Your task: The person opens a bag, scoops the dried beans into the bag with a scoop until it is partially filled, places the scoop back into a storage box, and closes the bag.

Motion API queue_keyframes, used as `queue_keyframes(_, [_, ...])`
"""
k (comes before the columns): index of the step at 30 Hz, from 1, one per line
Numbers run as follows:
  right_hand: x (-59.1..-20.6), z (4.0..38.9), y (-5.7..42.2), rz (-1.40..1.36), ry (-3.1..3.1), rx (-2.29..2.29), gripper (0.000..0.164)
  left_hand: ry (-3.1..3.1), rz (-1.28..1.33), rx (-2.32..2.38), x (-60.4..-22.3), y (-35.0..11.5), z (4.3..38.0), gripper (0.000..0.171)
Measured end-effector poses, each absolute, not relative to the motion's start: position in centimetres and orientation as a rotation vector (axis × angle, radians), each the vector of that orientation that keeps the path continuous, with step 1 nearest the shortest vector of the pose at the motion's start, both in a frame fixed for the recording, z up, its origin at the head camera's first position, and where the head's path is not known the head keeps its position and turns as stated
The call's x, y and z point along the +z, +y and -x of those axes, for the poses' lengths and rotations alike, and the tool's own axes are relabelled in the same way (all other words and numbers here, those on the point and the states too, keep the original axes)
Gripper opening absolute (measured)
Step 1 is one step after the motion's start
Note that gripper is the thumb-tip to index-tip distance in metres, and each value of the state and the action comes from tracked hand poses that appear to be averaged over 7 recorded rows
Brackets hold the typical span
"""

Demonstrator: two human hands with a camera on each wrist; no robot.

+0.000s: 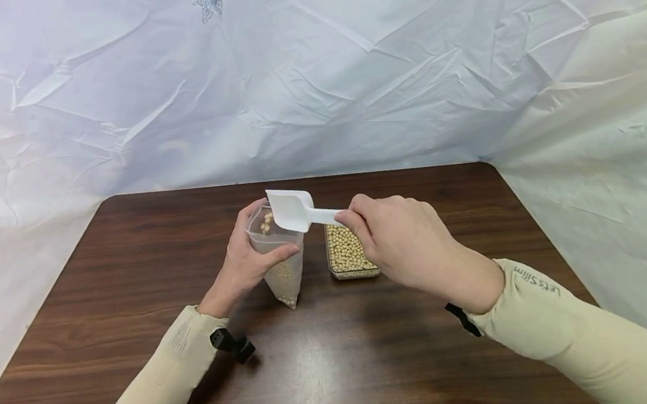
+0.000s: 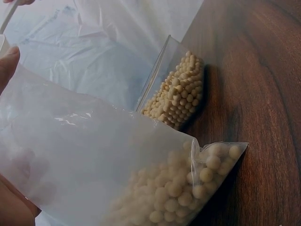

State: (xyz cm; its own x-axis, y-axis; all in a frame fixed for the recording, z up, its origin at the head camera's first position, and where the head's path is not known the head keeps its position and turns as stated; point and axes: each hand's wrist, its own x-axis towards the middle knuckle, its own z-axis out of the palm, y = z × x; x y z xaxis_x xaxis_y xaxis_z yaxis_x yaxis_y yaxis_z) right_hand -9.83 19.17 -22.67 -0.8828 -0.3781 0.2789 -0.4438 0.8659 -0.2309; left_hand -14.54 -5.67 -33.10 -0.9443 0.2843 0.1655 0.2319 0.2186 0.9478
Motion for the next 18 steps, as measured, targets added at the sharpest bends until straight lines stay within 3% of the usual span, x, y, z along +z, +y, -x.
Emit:
queue_keyframes(8, [-22.4,9.7,19.3,-0.593,-2.811,0.451,0.028,2.423,-0.547,1.891,-33.2,-5.6,14.5,0.086])
queue_keyframes(14, [-22.4,9.3,20.5,-0.476,-2.765,0.778,0.022,2.435,-0.564,1.913,-33.2,-5.4,14.5,0.081])
queue_keyframes(18, [-23.1,8.9,22.1,-0.306,-2.794,0.967,0.029,2.437,-0.57,1.912,-33.2,-5.5,14.4,0.079])
